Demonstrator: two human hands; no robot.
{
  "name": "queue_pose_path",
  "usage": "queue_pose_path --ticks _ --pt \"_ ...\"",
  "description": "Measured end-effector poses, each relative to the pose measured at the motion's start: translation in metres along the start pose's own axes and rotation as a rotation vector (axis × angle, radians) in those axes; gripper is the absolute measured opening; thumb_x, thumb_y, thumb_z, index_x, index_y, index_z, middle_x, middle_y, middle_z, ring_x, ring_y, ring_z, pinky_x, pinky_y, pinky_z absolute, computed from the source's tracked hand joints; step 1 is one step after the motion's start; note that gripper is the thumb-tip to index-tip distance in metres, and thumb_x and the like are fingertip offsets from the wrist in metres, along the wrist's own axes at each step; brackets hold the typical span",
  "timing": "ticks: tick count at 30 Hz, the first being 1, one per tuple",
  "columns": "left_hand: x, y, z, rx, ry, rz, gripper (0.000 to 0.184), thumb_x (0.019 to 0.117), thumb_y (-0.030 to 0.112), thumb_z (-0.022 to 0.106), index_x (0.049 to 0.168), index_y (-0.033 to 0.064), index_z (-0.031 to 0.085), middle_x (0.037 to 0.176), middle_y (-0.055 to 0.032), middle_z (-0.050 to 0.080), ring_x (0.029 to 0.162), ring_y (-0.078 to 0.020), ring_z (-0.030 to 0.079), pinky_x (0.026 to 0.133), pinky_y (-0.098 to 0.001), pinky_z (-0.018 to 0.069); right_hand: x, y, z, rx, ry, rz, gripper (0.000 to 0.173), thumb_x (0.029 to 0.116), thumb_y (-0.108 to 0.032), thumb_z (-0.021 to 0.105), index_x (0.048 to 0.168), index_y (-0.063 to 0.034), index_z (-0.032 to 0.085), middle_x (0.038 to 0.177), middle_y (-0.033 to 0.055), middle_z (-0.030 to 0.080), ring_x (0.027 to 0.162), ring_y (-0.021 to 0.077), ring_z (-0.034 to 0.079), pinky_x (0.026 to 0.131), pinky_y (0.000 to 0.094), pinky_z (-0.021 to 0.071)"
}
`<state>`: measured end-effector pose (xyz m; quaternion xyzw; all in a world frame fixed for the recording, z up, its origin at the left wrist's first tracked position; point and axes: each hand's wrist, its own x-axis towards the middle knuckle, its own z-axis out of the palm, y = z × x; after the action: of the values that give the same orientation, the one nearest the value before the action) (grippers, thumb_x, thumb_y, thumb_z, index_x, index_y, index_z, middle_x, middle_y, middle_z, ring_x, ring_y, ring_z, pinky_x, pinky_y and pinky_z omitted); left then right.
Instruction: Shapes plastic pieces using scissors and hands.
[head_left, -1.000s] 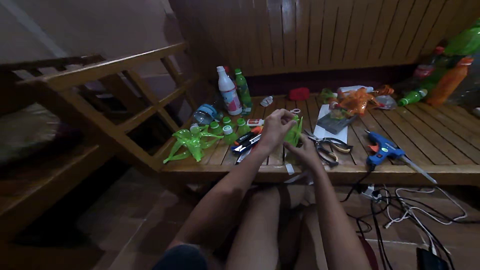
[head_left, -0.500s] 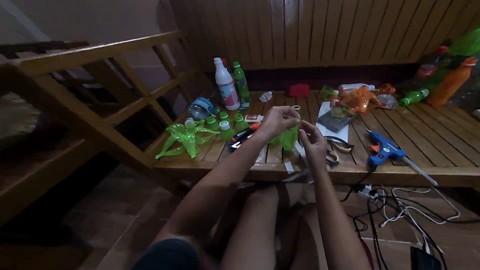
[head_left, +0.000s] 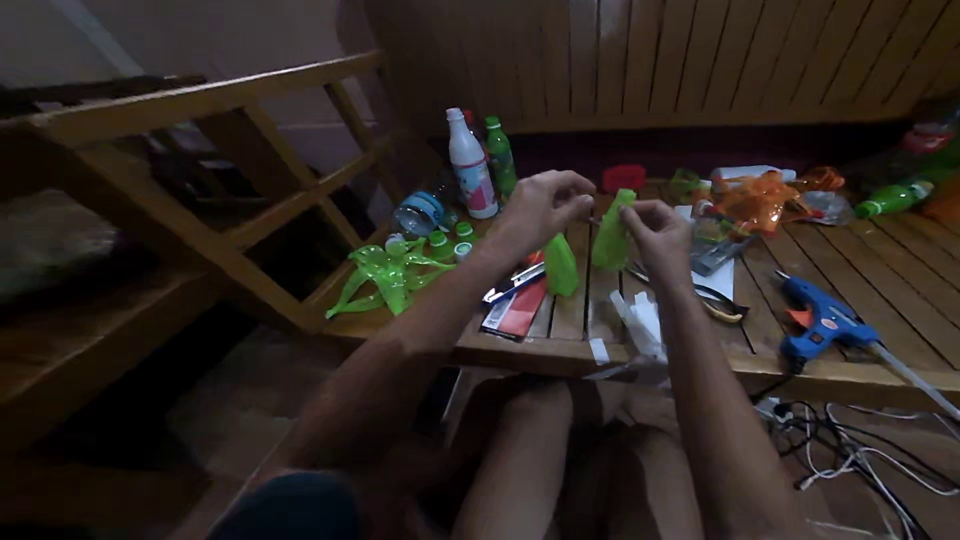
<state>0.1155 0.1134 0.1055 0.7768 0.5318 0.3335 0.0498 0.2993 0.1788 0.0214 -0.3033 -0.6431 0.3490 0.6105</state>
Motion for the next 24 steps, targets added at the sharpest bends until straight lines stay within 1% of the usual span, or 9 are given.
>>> queue_pose_path --ticks 2,4,8,10,13,15,18,20,24 --pt "-0.007 -0.013 -0.013 0.076 0.016 0.000 0.025 0.1041 0.022 0.060 0.115 0.0025 0.072 0.112 -0.0154 0.068 0.099 -0.0228 0.067 0.090 -0.0408 0.0546 0.029 -0.001 0.002 -0.043 -0.032 -0.017 0.020 0.0980 -0.017 0.067 0.108 -0.0005 0.071 0.090 0.0040 0.070 0.075 0.0041 0.063 0.071 0.0240 0.0542" --pt "-0.017 -0.022 -0.013 0.113 0.045 -0.006 0.025 0.1021 0.021 0.064 0.115 0.0016 0.072 0.113 -0.0179 0.067 0.099 -0.0266 0.067 0.087 -0.0436 0.0555 0.050 0.005 0.007 -0.057 -0.052 -0.049 0.020 0.0990 -0.017 0.066 0.108 -0.0004 0.070 0.088 0.0043 0.069 0.073 0.0043 0.063 0.069 0.0237 0.0540" --pt "-0.044 -0.041 0.018 -0.018 0.070 -0.140 0.066 0.0943 0.030 0.075 0.149 0.0070 0.048 0.137 -0.0196 0.057 0.119 -0.0295 0.064 0.095 -0.0474 0.0572 0.062 0.034 0.020 -0.078 -0.031 -0.073 0.023 0.1015 -0.018 0.063 0.112 0.0022 0.068 0.097 0.0103 0.070 0.084 0.0099 0.066 0.080 0.0292 0.0559" --pt "-0.050 -0.050 0.035 -0.121 0.052 -0.241 0.079 0.0911 0.030 0.079 0.156 0.0122 0.039 0.146 -0.0186 0.052 0.122 -0.0296 0.062 0.096 -0.0488 0.0569 0.057 0.037 0.024 -0.100 -0.053 -0.070 0.024 0.1016 -0.018 0.063 0.112 0.0021 0.068 0.099 0.0115 0.071 0.087 0.0110 0.067 0.082 0.0300 0.0562" --pt "-0.048 -0.058 0.049 -0.192 0.017 -0.303 0.058 0.0944 0.020 0.076 0.145 0.0054 0.050 0.127 -0.0183 0.065 0.102 -0.0245 0.071 0.088 -0.0432 0.0599 0.051 0.040 0.031 -0.122 -0.112 -0.083 0.023 0.1010 -0.018 0.063 0.111 0.0018 0.069 0.095 0.0099 0.071 0.083 0.0095 0.066 0.077 0.0279 0.0551" --pt "-0.036 -0.062 0.044 -0.225 0.021 -0.265 0.048 0.0963 0.014 0.072 0.139 0.0013 0.054 0.115 -0.0170 0.069 0.093 -0.0208 0.070 0.084 -0.0402 0.0593 0.050 0.042 0.033 -0.121 -0.132 -0.071 0.023 0.1010 -0.018 0.064 0.110 0.0019 0.069 0.093 0.0087 0.072 0.081 0.0086 0.066 0.077 0.0278 0.0548" --pt "-0.008 -0.072 0.029 -0.401 0.051 -0.174 0.055 0.0967 0.009 0.069 0.146 0.0013 0.045 0.119 -0.0126 0.067 0.099 -0.0133 0.070 0.086 -0.0317 0.0602 0.051 0.046 0.034 -0.111 -0.154 -0.026 0.021 0.1025 -0.016 0.062 0.111 0.0024 0.066 0.091 0.0061 0.072 0.078 0.0055 0.065 0.076 0.0251 0.0543" --pt "0.011 -0.081 0.020 -0.494 0.036 -0.153 0.060 0.0980 0.013 0.067 0.150 0.0047 0.039 0.121 -0.0107 0.067 0.097 -0.0122 0.070 0.081 -0.0295 0.0601 0.051 0.048 0.035 -0.112 -0.187 0.039 0.022 0.1029 -0.016 0.061 0.113 0.0033 0.065 0.093 0.0079 0.071 0.079 0.0079 0.065 0.076 0.0277 0.0537" --pt "0.030 -0.092 0.020 -0.539 0.054 -0.186 0.063 0.0982 0.011 0.067 0.153 0.0051 0.036 0.118 -0.0116 0.069 0.097 -0.0137 0.071 0.083 -0.0315 0.0602 0.052 0.054 0.038 -0.114 -0.197 0.130 0.023 0.1033 -0.016 0.061 0.114 0.0038 0.066 0.096 0.0101 0.072 0.082 0.0112 0.066 0.078 0.0315 0.0545"
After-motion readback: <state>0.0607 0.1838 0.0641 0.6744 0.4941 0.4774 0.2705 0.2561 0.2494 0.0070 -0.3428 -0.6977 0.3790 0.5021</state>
